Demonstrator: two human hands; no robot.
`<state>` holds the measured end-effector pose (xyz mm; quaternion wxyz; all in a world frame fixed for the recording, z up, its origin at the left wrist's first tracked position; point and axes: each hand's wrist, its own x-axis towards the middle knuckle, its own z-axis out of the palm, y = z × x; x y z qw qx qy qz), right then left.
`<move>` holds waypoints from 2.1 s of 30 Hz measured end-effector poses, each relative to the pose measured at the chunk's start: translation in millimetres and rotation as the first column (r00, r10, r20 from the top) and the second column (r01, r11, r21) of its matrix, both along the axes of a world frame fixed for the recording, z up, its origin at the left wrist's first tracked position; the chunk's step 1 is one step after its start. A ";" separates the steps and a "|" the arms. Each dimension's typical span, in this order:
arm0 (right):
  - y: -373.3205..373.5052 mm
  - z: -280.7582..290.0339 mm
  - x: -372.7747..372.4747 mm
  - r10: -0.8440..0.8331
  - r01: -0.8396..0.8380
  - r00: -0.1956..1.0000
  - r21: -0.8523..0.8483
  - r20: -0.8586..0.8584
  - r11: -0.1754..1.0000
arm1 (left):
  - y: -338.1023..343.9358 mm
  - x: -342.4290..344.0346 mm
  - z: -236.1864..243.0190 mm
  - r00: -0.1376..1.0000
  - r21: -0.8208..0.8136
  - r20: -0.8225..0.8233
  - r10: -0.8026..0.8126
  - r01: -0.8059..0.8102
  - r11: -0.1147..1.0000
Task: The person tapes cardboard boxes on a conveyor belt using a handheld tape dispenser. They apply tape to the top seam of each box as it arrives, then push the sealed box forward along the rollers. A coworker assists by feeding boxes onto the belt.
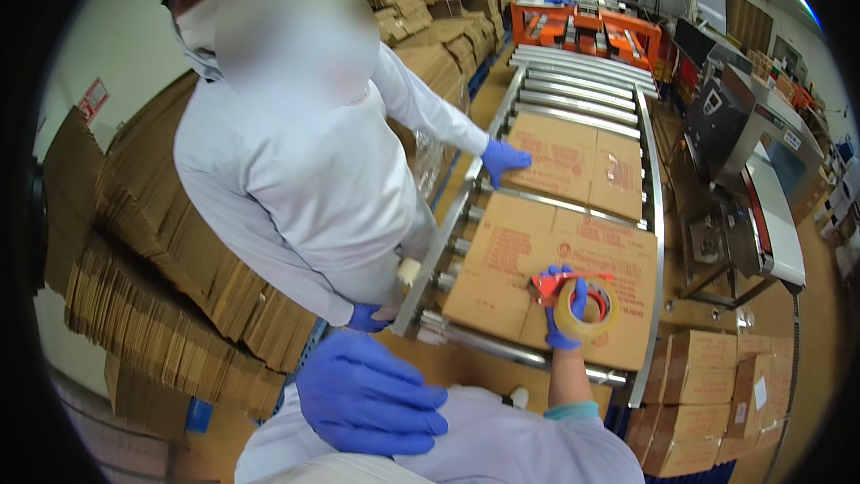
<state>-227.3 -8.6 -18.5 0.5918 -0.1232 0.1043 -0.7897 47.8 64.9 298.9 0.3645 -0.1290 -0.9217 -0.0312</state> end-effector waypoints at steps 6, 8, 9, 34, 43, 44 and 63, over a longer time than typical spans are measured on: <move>-7.4 -1.3 -1.6 0.141 -0.138 0.987 -0.041 0.072 0.990 | 3.5 -13.1 -24.7 0.976 0.130 -0.167 0.142 -0.121 0.984; -1.6 -8.3 -2.9 0.113 -0.106 0.992 -0.107 0.061 0.989 | -18.4 -22.9 -51.5 0.973 0.222 -0.117 0.201 -0.171 0.960; -10.2 -15.0 -7.3 0.124 -0.123 0.992 -0.230 -0.009 0.965 | -33.6 -27.0 -74.8 0.961 0.298 -0.070 0.268 -0.236 0.925; -2.4 4.9 -1.3 0.106 -0.117 0.992 -0.176 -0.074 0.977 | -171.7 -52.5 86.8 0.608 0.284 -0.359 0.708 -0.651 0.703; -2.1 19.4 9.4 0.153 -0.161 0.985 -0.092 -0.081 0.983 | -177.8 -41.0 -116.1 0.723 0.626 0.412 0.555 -0.667 0.404; -0.8 20.5 9.9 0.153 -0.161 0.981 -0.061 -0.117 0.985 | -183.6 -28.3 -166.1 0.722 0.571 0.477 0.501 -0.688 0.449; -78.8 107.5 51.0 -0.504 0.274 0.339 -0.429 -0.795 0.861 | -87.2 -40.9 -303.2 0.534 0.447 0.631 0.563 -0.843 0.299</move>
